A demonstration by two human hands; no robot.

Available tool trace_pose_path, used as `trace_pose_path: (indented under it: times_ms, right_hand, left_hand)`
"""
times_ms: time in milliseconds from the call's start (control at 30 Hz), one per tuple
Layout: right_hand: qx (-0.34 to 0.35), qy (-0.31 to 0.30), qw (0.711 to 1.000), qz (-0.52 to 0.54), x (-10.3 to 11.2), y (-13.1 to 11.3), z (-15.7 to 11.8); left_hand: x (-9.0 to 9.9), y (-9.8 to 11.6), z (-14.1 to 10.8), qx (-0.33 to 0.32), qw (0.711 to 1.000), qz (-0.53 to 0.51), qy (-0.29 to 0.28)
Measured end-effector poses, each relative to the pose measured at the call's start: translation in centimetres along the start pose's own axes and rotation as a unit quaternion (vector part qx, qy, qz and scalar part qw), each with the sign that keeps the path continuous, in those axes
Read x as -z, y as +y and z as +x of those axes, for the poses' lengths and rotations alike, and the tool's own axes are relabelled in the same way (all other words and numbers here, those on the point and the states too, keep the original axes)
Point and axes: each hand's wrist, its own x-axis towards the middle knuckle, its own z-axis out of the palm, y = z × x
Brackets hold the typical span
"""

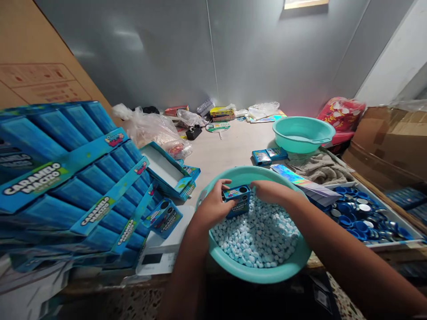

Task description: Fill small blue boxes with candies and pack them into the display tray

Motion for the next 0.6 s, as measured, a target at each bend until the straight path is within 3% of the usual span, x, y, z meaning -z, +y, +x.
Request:
trace_pose_path:
  times_ms: [100, 200, 333, 500, 600]
  right_hand:
    - [0.017, -0.022, 1.0, -0.002, -1.2, 0.0, -0.7]
    - [0.049, -0.082, 0.995, -0.036, -2.3, -1.0, -1.8]
    - [0.069, -0.132, 0.983, -0.108, -3.4, -2.5, -2.8]
    - [0.085, -0.197, 0.972, -0.094, -3.9, -4.3, -3.4]
    - [0.085, -0.205, 0.973, -0.061, -4.0, -5.0, -3.3]
  left_hand:
    - [0.4, 0.3, -0.1, 0.014, 0.998, 0.025, 0.047]
    - [0.6, 0.4, 0.0, -0.012, 0.996, 0.037, 0.08]
    - [0.5, 0.1, 0.5, -0.019, 0.997, 0.046, 0.058]
    - [0.4, -0.1, 0.8, -0.008, 0.998, 0.05, 0.046]
    - [0.5, 0.0, 0.7, -0.01, 0.997, 0.063, 0.045]
